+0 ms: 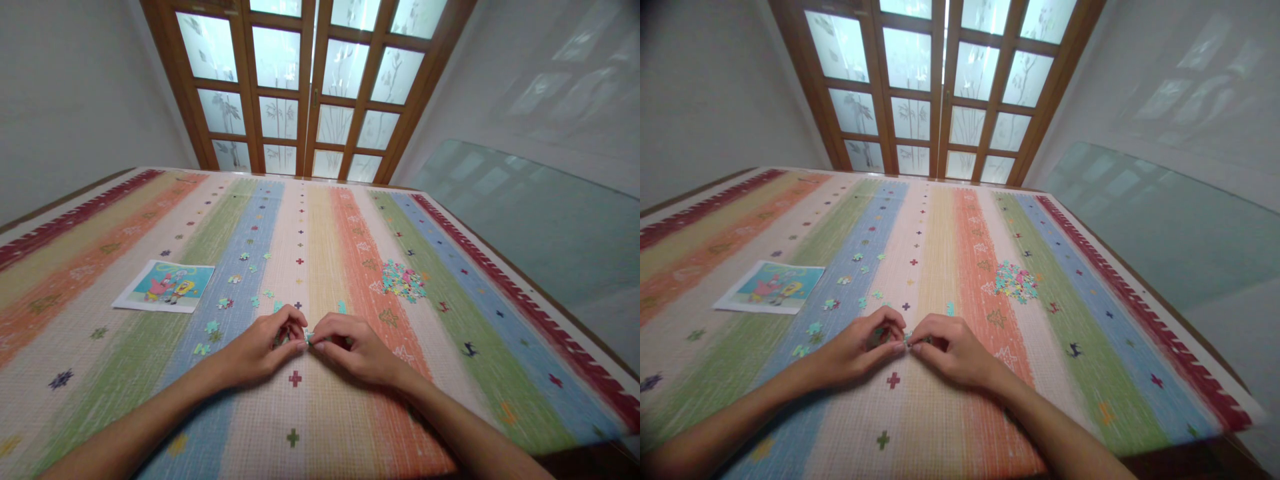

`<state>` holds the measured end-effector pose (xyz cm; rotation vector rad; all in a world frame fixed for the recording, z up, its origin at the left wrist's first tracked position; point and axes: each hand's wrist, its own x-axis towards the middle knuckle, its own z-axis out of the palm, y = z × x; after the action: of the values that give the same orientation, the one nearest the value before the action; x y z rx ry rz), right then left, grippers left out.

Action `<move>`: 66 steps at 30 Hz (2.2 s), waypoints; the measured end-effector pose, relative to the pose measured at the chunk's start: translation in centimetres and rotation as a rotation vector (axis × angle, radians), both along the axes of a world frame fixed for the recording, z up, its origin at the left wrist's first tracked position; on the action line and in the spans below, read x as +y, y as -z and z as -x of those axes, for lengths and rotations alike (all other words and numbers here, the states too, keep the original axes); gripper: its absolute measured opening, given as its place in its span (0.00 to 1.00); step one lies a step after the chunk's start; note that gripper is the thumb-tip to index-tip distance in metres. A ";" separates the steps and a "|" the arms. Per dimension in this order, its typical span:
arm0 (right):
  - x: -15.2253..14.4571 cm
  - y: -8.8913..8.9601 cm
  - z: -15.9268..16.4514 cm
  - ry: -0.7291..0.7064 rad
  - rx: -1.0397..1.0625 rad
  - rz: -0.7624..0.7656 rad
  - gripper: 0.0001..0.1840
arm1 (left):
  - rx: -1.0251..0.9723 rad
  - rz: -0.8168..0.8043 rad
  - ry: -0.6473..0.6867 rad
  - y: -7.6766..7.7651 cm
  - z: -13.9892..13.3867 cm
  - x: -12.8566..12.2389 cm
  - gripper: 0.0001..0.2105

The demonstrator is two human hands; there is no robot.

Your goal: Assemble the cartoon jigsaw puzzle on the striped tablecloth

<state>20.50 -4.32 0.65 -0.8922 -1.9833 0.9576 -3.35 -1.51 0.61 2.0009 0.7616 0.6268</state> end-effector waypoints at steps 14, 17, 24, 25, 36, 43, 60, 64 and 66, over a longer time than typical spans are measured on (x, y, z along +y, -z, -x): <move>3.0 0.4 -4.6 0.468 -0.162 -0.028 0.11 | 0.355 -0.692 -0.211 1.2 5.4 4.8 0.11; 3.5 0.7 -5.0 0.454 -0.202 -0.052 0.10 | 0.373 -0.720 -0.214 0.9 5.9 5.0 0.11; 3.9 1.7 -4.9 0.385 -0.252 -0.081 0.10 | 0.351 -0.759 -0.241 0.5 6.2 5.1 0.10; 3.9 1.9 -4.9 0.385 -0.257 -0.088 0.10 | 0.353 -0.770 -0.243 0.4 6.3 5.2 0.10; 4.4 2.5 -4.9 0.401 -0.317 -0.126 0.10 | 0.378 -0.822 -0.241 0.6 6.7 5.7 0.11; 4.0 2.0 -5.3 0.366 -0.343 -0.210 0.12 | 0.380 -0.810 -0.255 0.4 6.9 5.7 0.11; 3.4 2.6 -5.6 0.330 -0.521 -0.329 0.15 | 0.433 -0.763 -0.429 -0.2 9.8 7.6 0.13; 3.3 2.7 -5.5 0.323 -0.515 -0.331 0.16 | 0.401 -0.603 -0.314 -1.2 11.6 8.2 0.12; 3.3 2.6 -5.5 0.319 -0.521 -0.339 0.15 | 0.401 -0.485 -0.203 -1.9 12.4 8.2 0.12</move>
<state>25.96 -1.01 -1.99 -1.2979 -2.2384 0.2035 -15.77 6.71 2.54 2.5611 1.1466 0.5699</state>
